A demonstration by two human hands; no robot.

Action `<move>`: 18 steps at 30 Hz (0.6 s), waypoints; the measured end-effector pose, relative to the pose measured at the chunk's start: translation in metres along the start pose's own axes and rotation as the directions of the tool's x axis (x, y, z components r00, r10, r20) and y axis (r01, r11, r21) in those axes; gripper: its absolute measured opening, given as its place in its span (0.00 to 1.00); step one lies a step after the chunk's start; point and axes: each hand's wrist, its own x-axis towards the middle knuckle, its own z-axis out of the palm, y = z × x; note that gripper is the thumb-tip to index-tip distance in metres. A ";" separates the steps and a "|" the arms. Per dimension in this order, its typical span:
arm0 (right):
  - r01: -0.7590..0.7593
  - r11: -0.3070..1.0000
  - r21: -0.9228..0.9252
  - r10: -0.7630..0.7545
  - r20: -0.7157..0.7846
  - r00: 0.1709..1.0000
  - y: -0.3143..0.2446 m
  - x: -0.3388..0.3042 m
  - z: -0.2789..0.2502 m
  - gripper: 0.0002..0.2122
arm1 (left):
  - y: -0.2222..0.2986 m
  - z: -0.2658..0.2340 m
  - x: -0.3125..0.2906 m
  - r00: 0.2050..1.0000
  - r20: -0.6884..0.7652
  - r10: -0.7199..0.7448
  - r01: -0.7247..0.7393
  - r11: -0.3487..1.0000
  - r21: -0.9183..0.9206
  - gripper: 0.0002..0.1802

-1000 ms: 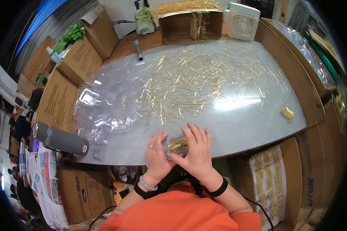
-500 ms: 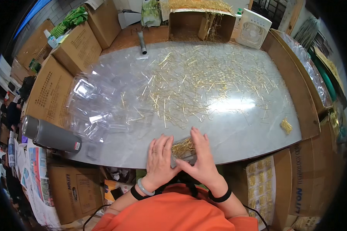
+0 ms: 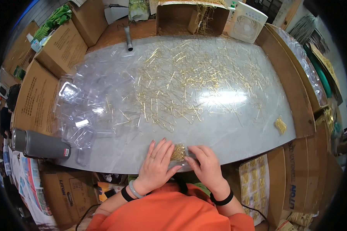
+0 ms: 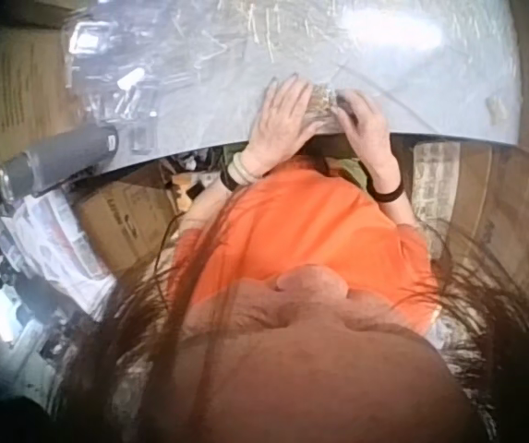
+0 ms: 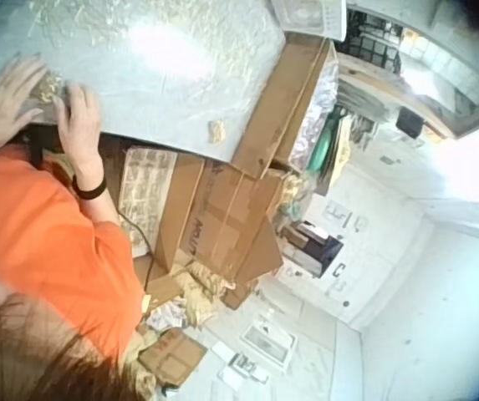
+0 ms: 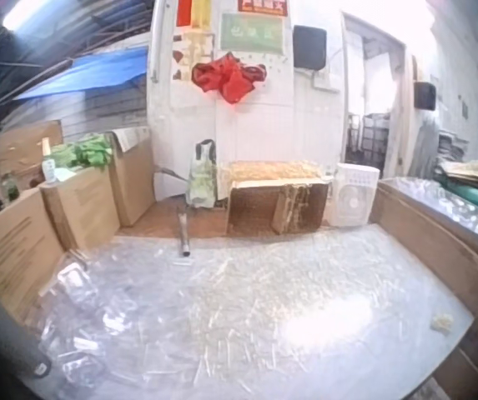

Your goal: Packaging small bundles of gold-colored wires into individual plastic bags.

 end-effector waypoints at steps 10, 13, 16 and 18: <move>-0.308 0.934 0.182 0.245 0.301 0.922 -0.004 0.022 -0.030 0.06 | 0.000 0.003 -0.003 1.000 -0.025 0.018 -0.017 1.000 0.018 0.37; -0.397 0.900 0.180 0.317 0.354 0.880 -0.013 0.032 -0.036 0.05 | 0.000 0.005 -0.004 0.999 -0.040 0.014 -0.013 1.000 0.013 0.37; -0.233 0.957 0.173 0.180 0.273 0.945 -0.013 0.026 -0.017 0.04 | 0.000 0.005 -0.004 0.998 -0.052 0.025 -0.024 1.000 0.018 0.36; -0.096 0.985 0.141 0.082 0.102 0.991 -0.011 0.015 -0.002 0.06 | 0.000 0.004 -0.004 0.998 -0.060 0.024 -0.024 1.000 0.003 0.34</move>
